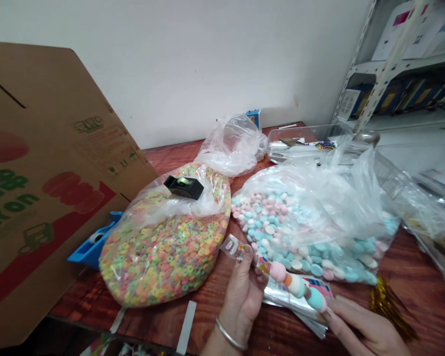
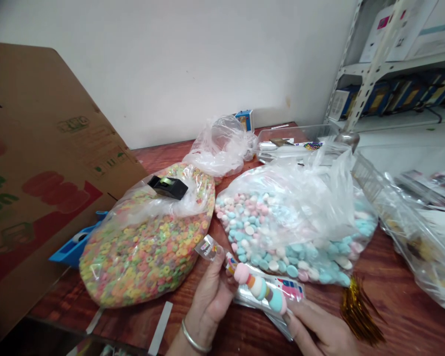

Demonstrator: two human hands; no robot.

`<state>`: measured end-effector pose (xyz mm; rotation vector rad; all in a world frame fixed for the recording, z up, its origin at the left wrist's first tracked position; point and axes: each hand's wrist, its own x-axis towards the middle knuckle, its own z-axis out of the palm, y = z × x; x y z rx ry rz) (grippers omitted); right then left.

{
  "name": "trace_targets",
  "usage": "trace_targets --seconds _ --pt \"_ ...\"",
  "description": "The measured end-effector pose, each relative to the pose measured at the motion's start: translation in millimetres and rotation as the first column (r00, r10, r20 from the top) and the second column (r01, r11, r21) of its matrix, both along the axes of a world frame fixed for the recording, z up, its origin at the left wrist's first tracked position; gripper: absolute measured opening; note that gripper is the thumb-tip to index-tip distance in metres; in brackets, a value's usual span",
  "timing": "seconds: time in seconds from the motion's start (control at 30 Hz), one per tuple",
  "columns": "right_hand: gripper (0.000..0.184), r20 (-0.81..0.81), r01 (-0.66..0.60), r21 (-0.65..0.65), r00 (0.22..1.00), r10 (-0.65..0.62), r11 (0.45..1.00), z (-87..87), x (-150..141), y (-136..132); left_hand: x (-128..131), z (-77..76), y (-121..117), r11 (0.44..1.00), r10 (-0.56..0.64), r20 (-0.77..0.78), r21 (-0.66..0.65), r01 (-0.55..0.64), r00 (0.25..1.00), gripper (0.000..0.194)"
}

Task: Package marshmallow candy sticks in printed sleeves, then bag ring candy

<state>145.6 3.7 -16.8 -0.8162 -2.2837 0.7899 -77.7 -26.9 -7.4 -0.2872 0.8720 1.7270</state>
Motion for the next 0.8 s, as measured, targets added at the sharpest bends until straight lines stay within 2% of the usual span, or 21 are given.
trace_targets --seconds 0.07,0.17,0.23,0.3,0.37,0.43,0.5,0.57,0.63,0.7,0.8 --pt "0.029 0.005 0.01 -0.053 1.0 -0.01 0.999 -1.1 1 1 0 1.3 -1 1.0 -0.026 0.012 0.004 0.026 1.0 0.027" --pt "0.028 0.012 0.037 -0.06 0.999 -0.036 0.997 -4.8 3 3 -1 3.4 -2 0.997 -0.076 0.052 0.0 0.076 0.996 0.027" --pt "0.027 0.003 0.048 0.007 0.999 -0.048 0.999 -6.3 5 5 -1 5.2 -2 0.995 -0.102 0.074 -0.003 0.102 0.992 0.026" --pt "0.027 -0.005 0.069 0.158 0.998 -0.069 0.985 -7.2 6 5 -1 7.9 -1 0.994 -0.108 0.081 -0.011 0.109 0.991 0.025" --pt "0.027 0.001 0.104 0.374 0.994 -0.113 0.921 -8.6 8 4 0 11.3 1 0.995 -0.097 0.08 -0.026 0.1 0.992 0.023" --pt "0.028 0.057 0.108 0.561 0.984 -0.168 0.821 -11.6 12 2 1 14.3 2 0.996 -0.082 0.075 -0.039 0.086 0.994 0.02" --pt "0.032 0.135 0.086 0.669 0.963 -0.235 0.739 -16.9 16 1 2 15.8 3 0.997 -0.063 0.063 -0.047 0.066 0.996 0.018" --pt "0.04 0.195 0.063 0.707 0.94 -0.28 0.705 -23.4 22 1 2 15.9 3 0.997 -0.055 0.034 -0.046 0.057 0.998 0.021" --pt "0.047 0.203 0.047 0.71 0.942 -0.269 0.702 -29.1 28 1 3 15.7 3 0.998 -0.049 -0.038 -0.035 0.048 0.998 0.028" --pt "0.049 0.194 0.029 0.68 0.956 -0.218 0.733 -31.6 32 1 5 16.4 2 0.999 -0.031 -0.144 -0.018 0.028 0.989 0.035" --pt "0.047 0.163 0.08 0.621 0.96 -0.229 0.78 -29.1 32 -2 8 20.5 2 1.0 0.016 -0.268 0.007 -0.015 0.963 0.038"
